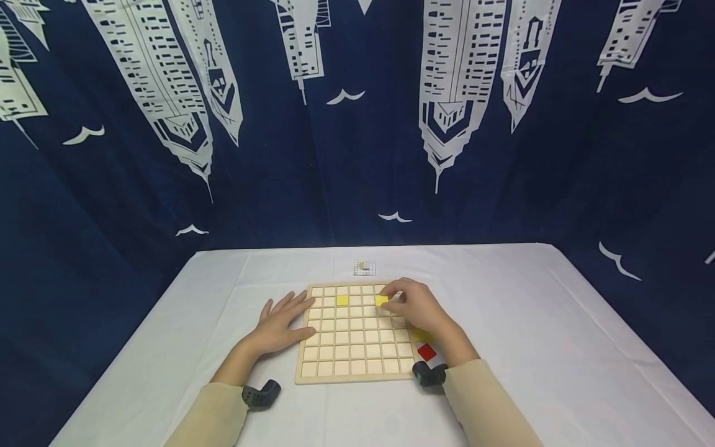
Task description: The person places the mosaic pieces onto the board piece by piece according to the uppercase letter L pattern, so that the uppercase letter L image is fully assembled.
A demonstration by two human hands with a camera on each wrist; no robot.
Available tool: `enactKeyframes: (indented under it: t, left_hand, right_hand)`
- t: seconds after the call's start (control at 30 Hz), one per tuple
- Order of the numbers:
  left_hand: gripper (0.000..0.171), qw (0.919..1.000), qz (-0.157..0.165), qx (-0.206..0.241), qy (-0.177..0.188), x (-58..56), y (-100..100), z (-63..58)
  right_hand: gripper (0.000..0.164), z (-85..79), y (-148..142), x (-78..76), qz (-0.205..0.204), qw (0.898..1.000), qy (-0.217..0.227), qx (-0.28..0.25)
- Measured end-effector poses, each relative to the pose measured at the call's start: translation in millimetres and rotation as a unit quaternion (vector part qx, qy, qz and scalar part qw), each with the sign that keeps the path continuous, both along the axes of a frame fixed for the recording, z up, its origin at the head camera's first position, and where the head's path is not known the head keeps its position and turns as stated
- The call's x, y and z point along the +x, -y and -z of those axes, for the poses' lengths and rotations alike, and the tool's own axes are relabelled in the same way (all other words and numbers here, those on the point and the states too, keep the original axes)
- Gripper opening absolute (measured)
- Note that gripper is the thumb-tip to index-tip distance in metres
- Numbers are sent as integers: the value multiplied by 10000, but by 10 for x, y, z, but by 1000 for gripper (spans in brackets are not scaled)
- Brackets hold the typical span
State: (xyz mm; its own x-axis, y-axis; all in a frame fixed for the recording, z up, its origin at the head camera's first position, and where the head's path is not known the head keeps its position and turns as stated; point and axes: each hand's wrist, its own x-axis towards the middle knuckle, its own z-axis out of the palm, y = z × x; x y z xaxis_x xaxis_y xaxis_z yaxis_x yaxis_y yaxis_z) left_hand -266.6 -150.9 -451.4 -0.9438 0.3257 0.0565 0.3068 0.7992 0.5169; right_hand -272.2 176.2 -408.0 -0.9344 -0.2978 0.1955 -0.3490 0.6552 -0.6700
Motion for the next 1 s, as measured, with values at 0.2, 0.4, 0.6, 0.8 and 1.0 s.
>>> enactKeyframes:
  t: [0.2,0.4,0.6,0.8,1.0]
  left_hand:
    - [73,10000,30,-39,1,-5,-3,18]
    - [73,10000,9,-36,10,-13,1,17]
    - [73,10000,2,-77,-15,-22,7,6]
    - [73,9999,14,-118,34,-19,17,8]
    - [73,9999,23,-132,33,-21,16,13]
  right_hand:
    - [18,6,128,-29,-157,9999,22,4]
    - [18,15,276,-62,-390,9992,-90,-46]
    - [19,32,461,-73,-389,9992,-12,-44]
    - [21,50,671,-72,-204,9995,89,207]
    - [18,66,798,-68,-63,9988,31,484]
